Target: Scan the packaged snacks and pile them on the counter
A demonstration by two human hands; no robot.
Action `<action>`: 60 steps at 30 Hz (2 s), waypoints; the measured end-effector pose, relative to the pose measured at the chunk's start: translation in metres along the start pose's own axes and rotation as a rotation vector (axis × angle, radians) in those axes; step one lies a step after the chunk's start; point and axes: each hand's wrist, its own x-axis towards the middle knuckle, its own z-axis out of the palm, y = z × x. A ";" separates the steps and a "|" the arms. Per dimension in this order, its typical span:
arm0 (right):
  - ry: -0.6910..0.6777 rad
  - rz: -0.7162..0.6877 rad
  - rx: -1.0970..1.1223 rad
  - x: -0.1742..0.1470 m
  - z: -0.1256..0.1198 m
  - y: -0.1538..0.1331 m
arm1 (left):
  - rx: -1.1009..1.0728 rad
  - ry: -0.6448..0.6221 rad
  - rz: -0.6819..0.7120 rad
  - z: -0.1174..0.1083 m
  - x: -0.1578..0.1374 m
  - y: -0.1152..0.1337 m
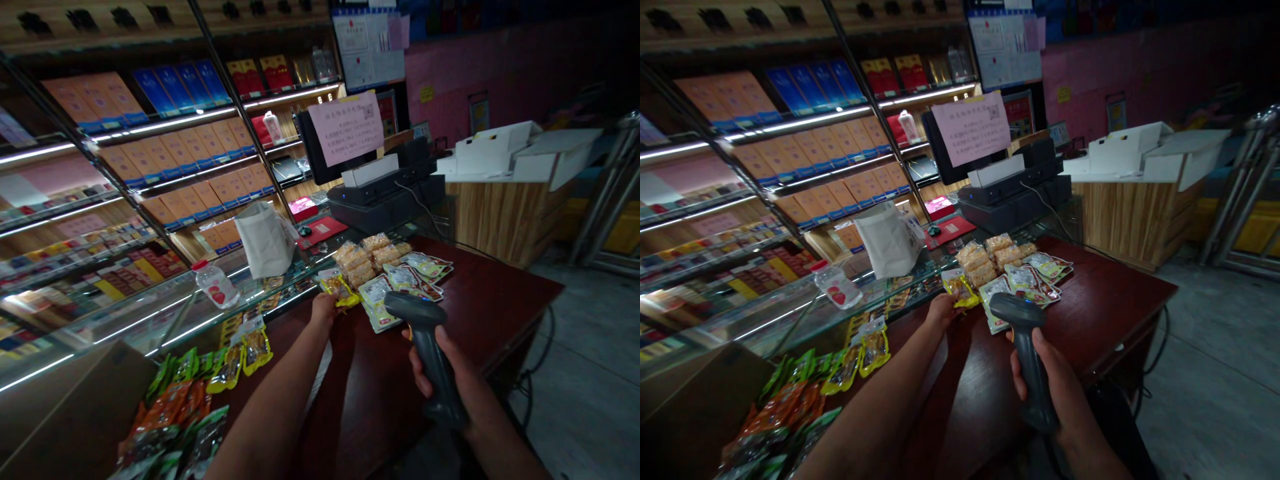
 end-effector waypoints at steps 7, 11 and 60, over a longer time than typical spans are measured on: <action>-0.003 0.023 0.022 -0.001 0.001 0.000 | 0.304 -0.026 0.050 -0.008 -0.008 -0.001; -0.024 0.080 0.056 -0.005 -0.003 0.003 | 0.497 0.016 0.196 -0.039 -0.034 -0.001; -0.102 0.129 -0.280 -0.045 0.043 0.042 | 0.090 -0.126 0.135 -0.166 -0.152 -0.014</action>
